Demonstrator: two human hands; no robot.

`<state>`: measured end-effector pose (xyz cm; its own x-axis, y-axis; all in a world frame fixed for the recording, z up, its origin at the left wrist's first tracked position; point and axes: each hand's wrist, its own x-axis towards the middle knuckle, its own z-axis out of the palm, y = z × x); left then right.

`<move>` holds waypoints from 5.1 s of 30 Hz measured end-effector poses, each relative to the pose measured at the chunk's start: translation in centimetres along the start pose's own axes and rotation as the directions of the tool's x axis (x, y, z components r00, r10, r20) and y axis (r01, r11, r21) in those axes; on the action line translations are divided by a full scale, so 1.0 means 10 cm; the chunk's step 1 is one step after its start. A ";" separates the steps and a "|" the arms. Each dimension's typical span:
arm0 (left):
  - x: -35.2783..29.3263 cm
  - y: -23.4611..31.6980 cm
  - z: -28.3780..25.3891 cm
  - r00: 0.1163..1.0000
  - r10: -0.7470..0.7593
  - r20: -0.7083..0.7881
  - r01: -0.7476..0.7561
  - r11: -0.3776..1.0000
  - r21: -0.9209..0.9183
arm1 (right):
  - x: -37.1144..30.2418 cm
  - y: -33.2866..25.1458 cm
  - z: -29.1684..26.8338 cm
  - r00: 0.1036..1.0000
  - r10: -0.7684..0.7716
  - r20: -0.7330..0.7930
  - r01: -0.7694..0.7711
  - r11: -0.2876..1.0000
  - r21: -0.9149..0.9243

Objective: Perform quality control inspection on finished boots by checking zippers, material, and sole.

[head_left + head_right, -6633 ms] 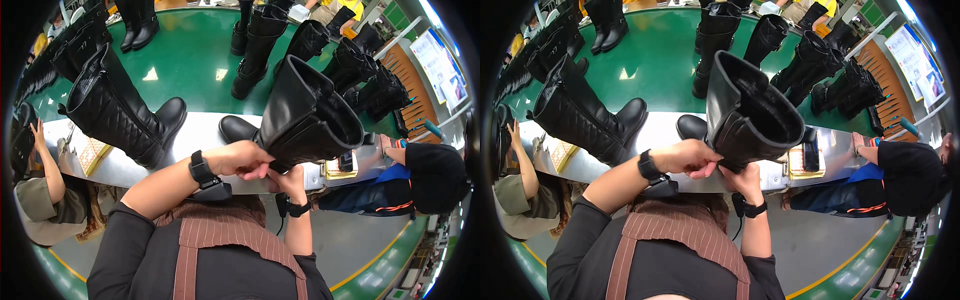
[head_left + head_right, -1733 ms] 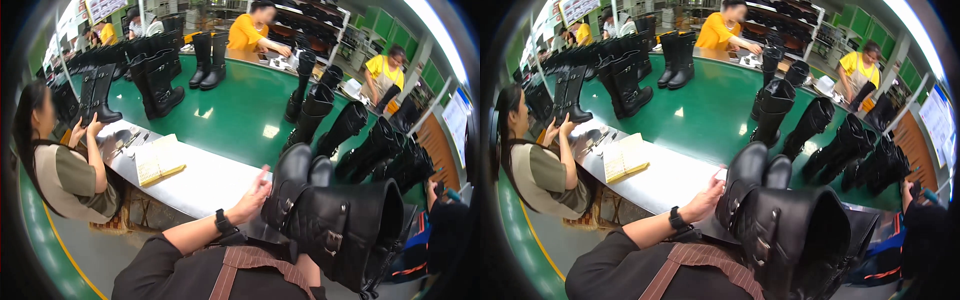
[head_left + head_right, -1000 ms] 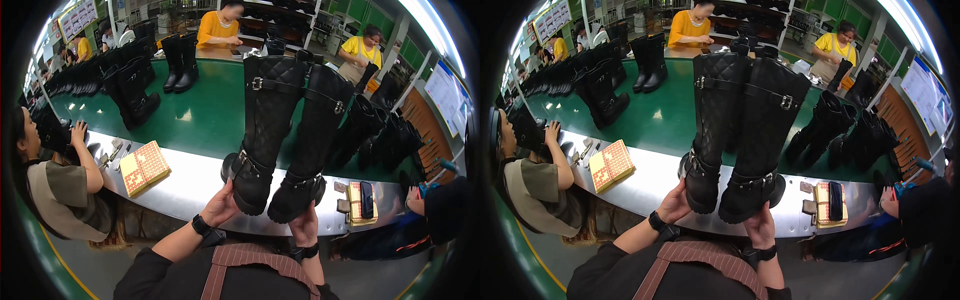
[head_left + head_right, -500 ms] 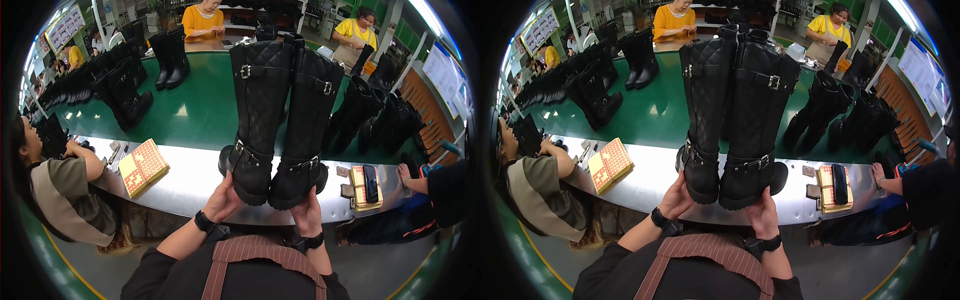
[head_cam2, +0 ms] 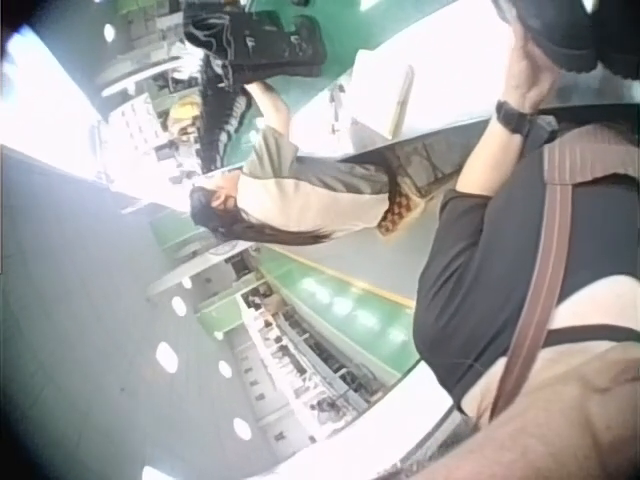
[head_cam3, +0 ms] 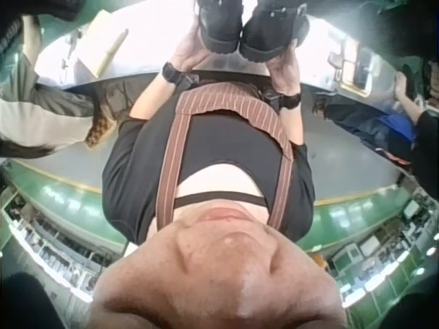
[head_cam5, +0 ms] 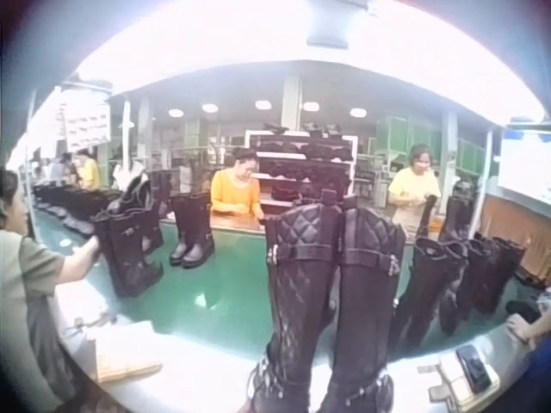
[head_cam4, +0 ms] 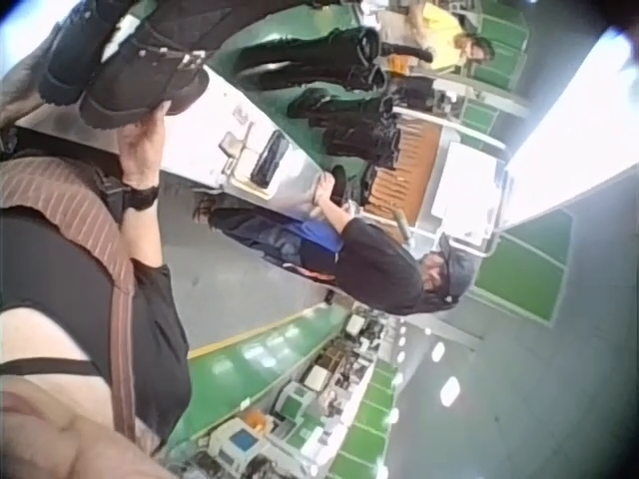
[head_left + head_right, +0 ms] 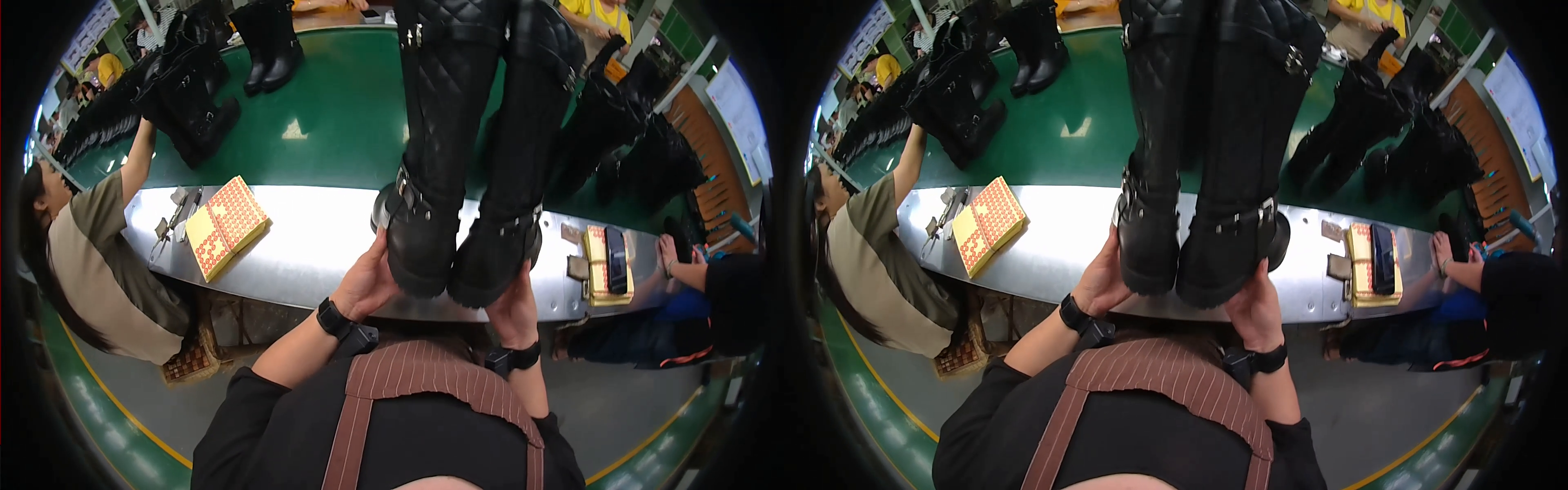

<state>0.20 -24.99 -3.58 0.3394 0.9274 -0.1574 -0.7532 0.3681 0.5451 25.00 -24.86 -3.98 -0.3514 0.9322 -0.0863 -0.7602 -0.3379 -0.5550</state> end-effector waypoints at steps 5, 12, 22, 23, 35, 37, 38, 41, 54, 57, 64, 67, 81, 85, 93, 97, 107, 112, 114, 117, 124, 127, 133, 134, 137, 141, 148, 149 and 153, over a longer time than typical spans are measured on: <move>0.05 -0.01 -0.06 0.912 -0.027 0.408 0.237 0.849 -0.472 | 0.12 0.12 -0.02 0.981 -0.190 -0.031 0.122 0.736 -0.665; 0.10 0.06 -0.20 0.837 -0.235 0.493 0.472 0.766 -0.436 | 0.12 -0.54 -0.02 0.919 0.116 0.377 0.279 0.486 -0.828; 0.23 0.12 -0.28 0.880 -0.417 0.227 0.450 0.886 -0.116 | 0.07 -0.23 0.49 0.896 -0.242 0.373 0.442 0.394 -0.806; 0.23 0.22 -0.26 0.979 -0.203 -0.026 0.205 0.977 0.063 | 0.07 -0.23 0.55 0.928 -0.307 0.211 0.324 0.385 -0.864; 0.16 -0.23 0.14 0.736 0.337 0.588 -0.532 -0.251 0.809 | -0.01 -0.19 0.19 0.955 -0.243 0.168 0.195 0.093 -0.976; 0.21 -0.26 0.12 0.710 0.432 0.557 -0.449 -0.332 0.830 | -0.01 -0.20 0.00 0.905 -0.401 0.143 0.329 0.445 -0.833; 0.21 -0.26 0.12 0.707 0.443 0.552 -0.441 -0.334 0.833 | 0.02 -0.20 -0.08 0.900 -0.435 0.026 0.246 0.458 -0.854; 0.15 -0.28 0.19 0.762 0.415 0.497 -0.398 -0.306 0.865 | 0.08 -0.06 -0.26 0.989 -0.121 -0.085 -0.030 0.400 -0.916; -0.44 0.40 -0.08 0.658 0.706 0.262 -0.002 -0.346 0.938 | 0.25 0.68 0.41 0.825 0.332 0.458 0.470 0.049 -0.882; -0.47 0.62 -0.13 0.609 0.788 0.091 -0.129 -0.015 0.992 | 0.34 0.58 0.35 0.881 0.213 0.422 0.409 0.104 -0.907; 0.05 1.88 -0.33 0.665 0.738 0.115 -0.085 -0.078 0.993 | 0.16 0.18 -0.15 0.984 -0.176 0.008 0.038 0.169 -0.985; 0.87 2.40 -0.51 0.640 0.765 0.073 0.003 -0.098 0.995 | 0.11 0.22 -0.27 0.923 -0.384 -0.037 -0.007 0.079 -0.997; 3.81 3.43 -1.89 0.526 0.796 -0.299 0.643 -0.142 0.753 | 0.36 0.35 -0.33 0.874 -0.412 0.258 0.125 -0.323 -0.938; 3.92 3.24 -2.22 0.540 0.785 -0.304 0.721 -0.245 0.648 | 0.36 0.34 -0.30 0.913 -0.373 0.165 0.061 -0.275 -0.959; 3.41 3.03 -2.00 0.705 0.610 -0.361 0.682 -0.446 0.579 | 0.35 0.39 -0.25 0.893 -0.407 0.193 0.068 -0.301 -0.951; 2.94 2.77 -1.67 0.804 0.282 -0.524 0.587 -0.524 0.618 | 0.31 0.41 -0.20 0.884 -0.450 0.127 0.014 -0.246 -0.969; 2.07 1.98 -0.86 0.951 -0.124 -0.282 0.160 -0.583 0.797 | 0.28 0.35 -0.31 0.889 -0.414 0.193 0.072 -0.288 -0.955; 1.90 1.62 -0.54 0.964 -0.101 -0.245 0.147 -0.565 0.812 | 0.25 0.33 -0.29 0.879 -0.434 0.198 0.123 -0.195 -0.973; 1.90 1.58 -0.45 0.962 -0.074 -0.264 0.155 -0.644 0.749 | 0.24 0.33 -0.28 0.867 -0.453 0.209 0.131 -0.198 -0.971; 1.97 1.75 -0.43 0.950 0.114 -0.290 0.279 -0.726 0.629 | 0.24 0.32 -0.29 0.860 -0.456 0.229 0.157 -0.190 -0.969; 2.87 2.67 -0.61 0.896 0.333 0.295 -0.027 -0.621 0.783 | 0.24 0.27 -0.40 0.874 -0.417 0.251 0.199 -0.165 -0.966; 3.52 2.79 -0.41 0.899 0.329 0.289 -0.145 -0.399 0.906 | 0.27 0.26 -0.42 0.877 -0.422 0.228 0.181 -0.150 -0.972; 3.95 2.34 -0.11 0.897 0.341 -0.279 -0.177 0.859 0.481 | 0.21 0.22 -0.35 0.896 -0.403 0.187 0.135 -0.154 -0.979; 3.90 2.26 -0.16 0.910 0.407 0.073 -0.372 0.728 0.576 | 0.20 0.22 -0.35 0.896 -0.404 0.183 0.130 -0.154 -0.979; 3.90 2.44 -0.27 0.807 0.470 0.357 -0.480 0.170 0.861 | 0.22 0.22 -0.36 0.917 -0.387 0.097 0.061 -0.104 -0.993; 3.87 2.71 -0.33 0.476 0.879 -0.038 0.197 -0.064 0.978 | 0.29 0.23 -0.44 0.890 -0.435 0.137 0.081 -0.145 -0.986; 2.63 3.00 -0.14 0.360 0.898 0.253 0.293 -0.367 0.883 | 0.24 0.22 -0.44 0.892 -0.423 0.160 0.126 -0.107 -0.986; 2.40 3.02 -0.09 0.362 0.872 0.331 0.296 -0.444 0.846 | 0.22 0.22 -0.43 0.894 -0.420 0.158 0.131 -0.093 -0.987; 1.48 2.92 0.17 0.406 0.798 0.445 0.207 -0.555 0.806 | 0.20 0.22 -0.42 0.878 -0.424 0.225 0.197 -0.108 -0.974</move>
<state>-15.78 -0.67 11.40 -0.2129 0.6407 0.7376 0.9422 -0.0653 0.3287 24.95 -23.21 -8.85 -0.1092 0.9322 0.3452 0.5449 0.3465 -0.7635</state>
